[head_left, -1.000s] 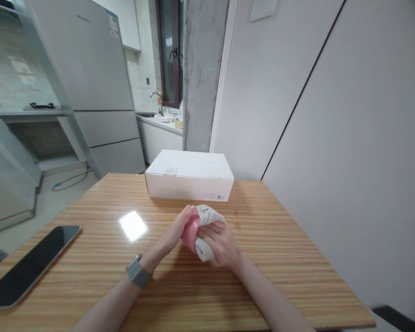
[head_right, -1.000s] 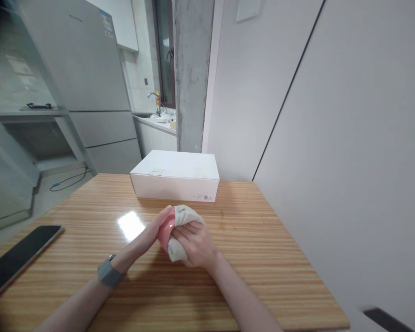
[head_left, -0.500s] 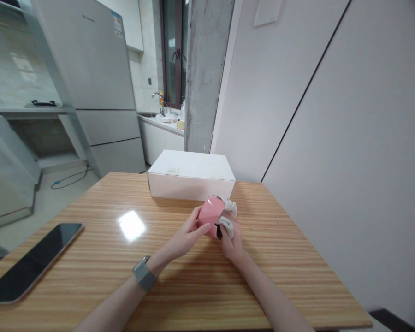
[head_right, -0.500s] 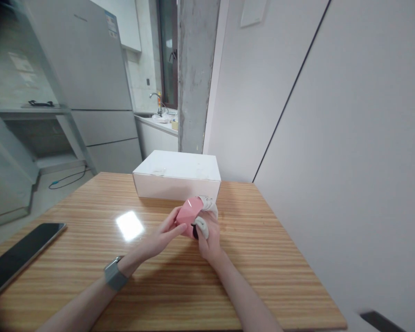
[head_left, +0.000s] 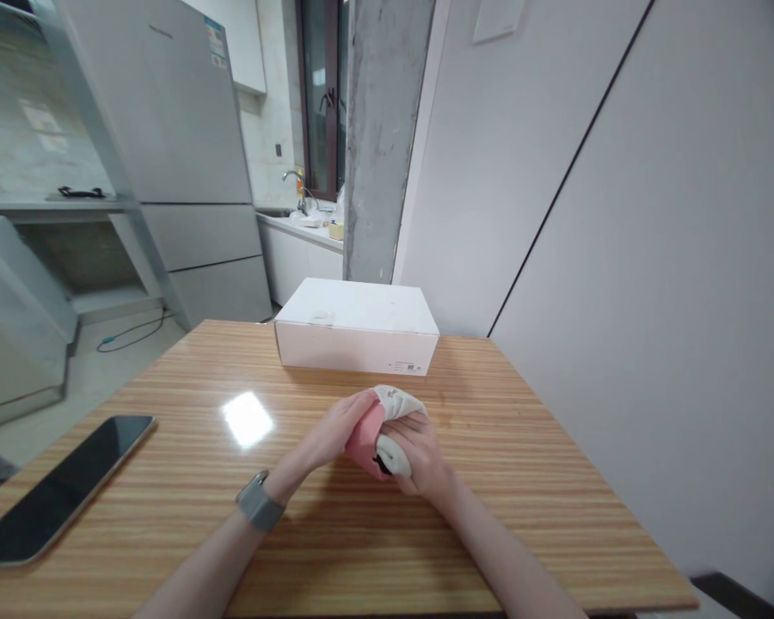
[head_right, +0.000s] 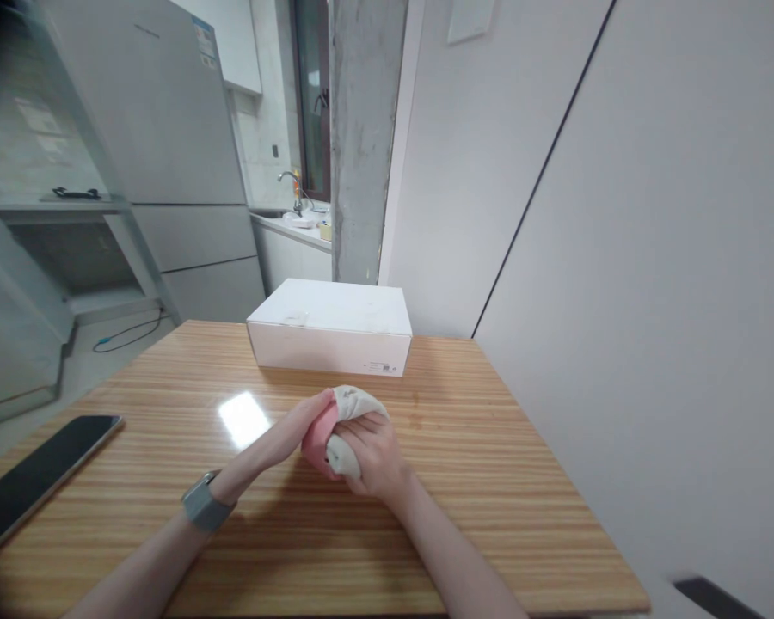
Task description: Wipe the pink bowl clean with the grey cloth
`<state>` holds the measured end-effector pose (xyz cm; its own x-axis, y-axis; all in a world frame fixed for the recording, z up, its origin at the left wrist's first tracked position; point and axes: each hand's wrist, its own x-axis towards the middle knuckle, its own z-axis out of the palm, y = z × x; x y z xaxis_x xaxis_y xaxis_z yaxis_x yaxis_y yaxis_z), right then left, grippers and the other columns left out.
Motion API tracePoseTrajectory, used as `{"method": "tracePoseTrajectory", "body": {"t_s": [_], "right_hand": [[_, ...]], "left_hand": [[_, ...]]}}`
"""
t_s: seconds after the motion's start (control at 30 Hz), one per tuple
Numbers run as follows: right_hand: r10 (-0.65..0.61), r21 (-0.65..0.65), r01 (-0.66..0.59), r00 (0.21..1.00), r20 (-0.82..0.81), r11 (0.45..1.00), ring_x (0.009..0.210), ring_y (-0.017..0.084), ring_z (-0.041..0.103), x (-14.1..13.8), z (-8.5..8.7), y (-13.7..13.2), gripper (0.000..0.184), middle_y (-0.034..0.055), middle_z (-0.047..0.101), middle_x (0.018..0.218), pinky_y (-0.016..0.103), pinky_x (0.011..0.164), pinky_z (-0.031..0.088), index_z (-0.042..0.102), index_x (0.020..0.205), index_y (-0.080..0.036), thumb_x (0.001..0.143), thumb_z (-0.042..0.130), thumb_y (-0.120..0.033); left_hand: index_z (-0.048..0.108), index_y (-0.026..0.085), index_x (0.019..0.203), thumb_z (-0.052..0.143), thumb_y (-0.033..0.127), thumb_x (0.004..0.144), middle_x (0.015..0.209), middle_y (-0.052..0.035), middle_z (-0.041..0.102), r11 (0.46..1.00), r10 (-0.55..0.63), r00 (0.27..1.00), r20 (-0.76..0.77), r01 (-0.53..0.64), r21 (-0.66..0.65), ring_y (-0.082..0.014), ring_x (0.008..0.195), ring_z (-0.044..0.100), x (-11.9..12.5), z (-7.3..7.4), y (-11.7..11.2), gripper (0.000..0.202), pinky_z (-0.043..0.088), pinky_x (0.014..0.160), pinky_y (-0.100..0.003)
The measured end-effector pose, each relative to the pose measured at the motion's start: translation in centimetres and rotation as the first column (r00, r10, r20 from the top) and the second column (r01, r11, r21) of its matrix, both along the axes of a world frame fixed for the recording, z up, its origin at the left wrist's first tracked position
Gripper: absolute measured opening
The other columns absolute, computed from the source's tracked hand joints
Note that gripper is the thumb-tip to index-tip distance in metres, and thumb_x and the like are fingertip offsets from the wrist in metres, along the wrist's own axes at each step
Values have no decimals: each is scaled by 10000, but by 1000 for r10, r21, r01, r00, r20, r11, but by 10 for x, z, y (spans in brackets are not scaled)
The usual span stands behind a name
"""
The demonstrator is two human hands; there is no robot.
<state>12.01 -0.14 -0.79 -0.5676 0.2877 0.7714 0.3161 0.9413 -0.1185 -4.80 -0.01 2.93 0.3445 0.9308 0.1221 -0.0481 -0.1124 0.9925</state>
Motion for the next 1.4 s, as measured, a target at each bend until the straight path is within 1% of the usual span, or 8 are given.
{"method": "tracePoseTrajectory", "body": {"t_s": [0.37, 0.53, 0.63, 0.83, 0.97, 1.13, 1.27, 1.4], "right_hand": [[-153, -167, 105, 938, -310, 980, 773, 233, 627, 5, -8, 1, 278, 76, 656, 787, 406, 749, 464, 601, 857, -209, 902, 332, -262], [-94, 94, 113, 979, -179, 989, 832, 251, 663, 6, -4, 1, 376, 124, 695, 904, 401, 746, 484, 569, 1099, -158, 889, 318, -345], [-24, 176, 34, 998, -58, 984, 826, 237, 668, 4, -3, 0, 434, 130, 706, 904, 372, 742, 491, 552, 1132, -130, 890, 303, -390], [-11, 45, 14, 998, -60, 999, 952, 239, 638, -4, -5, 2, 413, 137, 692, 995, 394, 832, 480, 544, 1120, -142, 877, 297, -366], [-35, -65, 29, 995, -95, 997, 889, 221, 642, 1, 1, 0, 329, 99, 696, 911, 383, 833, 468, 580, 998, -181, 885, 297, -302], [-159, -239, 87, 940, -302, 967, 684, 181, 602, 6, -2, 5, 281, 26, 625, 679, 349, 735, 460, 558, 724, -214, 907, 351, -263], [-216, -259, 110, 880, -423, 959, 667, 178, 586, 5, -3, 6, 285, 25, 603, 681, 348, 712, 456, 512, 686, -215, 913, 341, -238], [-71, -138, 35, 961, -266, 990, 802, 215, 628, 2, 2, 1, 252, 69, 670, 826, 380, 776, 460, 575, 850, -209, 888, 334, -275]], "left_hand": [[549, 228, 1237, 597, 373, 822, 1331, -46, 534, 992, -119, 973, 199, 123, -6, -228, 1280, 404, 3, -8, -5, 442, 271, 1082, -335], [627, 171, 952, 611, 383, 778, 899, -27, 658, 990, -36, 919, 393, 86, -110, -163, 840, 584, 9, -16, 2, 275, 444, 774, -274], [598, 160, 715, 509, 453, 836, 685, 10, 600, 985, 97, 932, 350, -39, -168, -130, 696, 544, 9, -18, 7, 330, 439, 745, -269], [634, 173, 805, 532, 488, 822, 802, -11, 653, 987, 156, 986, -53, -158, -28, -213, 951, 557, -1, -13, 10, 331, 367, 952, -342], [637, 187, 894, 475, 483, 862, 940, -21, 668, 993, 99, 989, -114, -91, 68, -214, 1018, 550, 0, -8, 5, 339, 356, 971, -314], [509, 212, 1170, 541, 441, 848, 1105, -52, 635, 998, -41, 995, 86, 46, -51, -201, 1028, 567, 7, -5, -4, 397, 408, 915, -316], [501, 208, 1072, 640, 346, 794, 1088, -60, 626, 983, -106, 950, 294, 145, -116, -181, 960, 589, 10, -10, -6, 340, 442, 868, -337], [587, 164, 895, 615, 432, 768, 876, -40, 664, 952, 44, 901, 432, 92, -290, -182, 855, 616, 12, -16, -1, 298, 463, 837, -337]]}}
